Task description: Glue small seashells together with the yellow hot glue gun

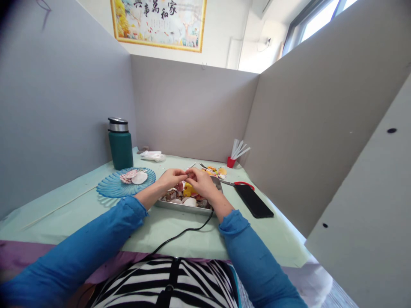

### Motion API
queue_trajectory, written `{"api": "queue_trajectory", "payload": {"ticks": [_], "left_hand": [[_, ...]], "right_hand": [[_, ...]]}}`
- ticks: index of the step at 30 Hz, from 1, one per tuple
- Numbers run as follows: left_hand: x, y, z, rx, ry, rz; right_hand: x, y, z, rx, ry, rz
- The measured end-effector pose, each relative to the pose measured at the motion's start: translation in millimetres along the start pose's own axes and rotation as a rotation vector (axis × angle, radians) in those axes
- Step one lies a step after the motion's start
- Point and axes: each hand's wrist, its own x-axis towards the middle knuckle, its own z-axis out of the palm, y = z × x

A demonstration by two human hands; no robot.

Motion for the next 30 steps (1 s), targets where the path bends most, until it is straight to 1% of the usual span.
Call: {"api": "queue_trajectory", "payload": {"ticks": [10,17,25,30], "left_hand": [[3.0,-0.8,0.0,-0.018,0.013,-0.018],[5.2,-3.6,-0.5,-0.010,0.020,0.007],[3.2,-2.5,-0.9,0.000,-0.013,0.019],[3.7,-2.7,-1.3,0.010,0.009,0.027]], "right_hand": [[-0.6,-3.9,-1.4,-0.038,-0.007,-0.023],[-0.7,-2.5,-0.9,-0.046,0.026,-0.024],[0.1,-1.1,-0.4,-0.023,0.022,-0.024],[-0.5,-0.9,-0.3,-0.016,0.015,-0.027]]}}
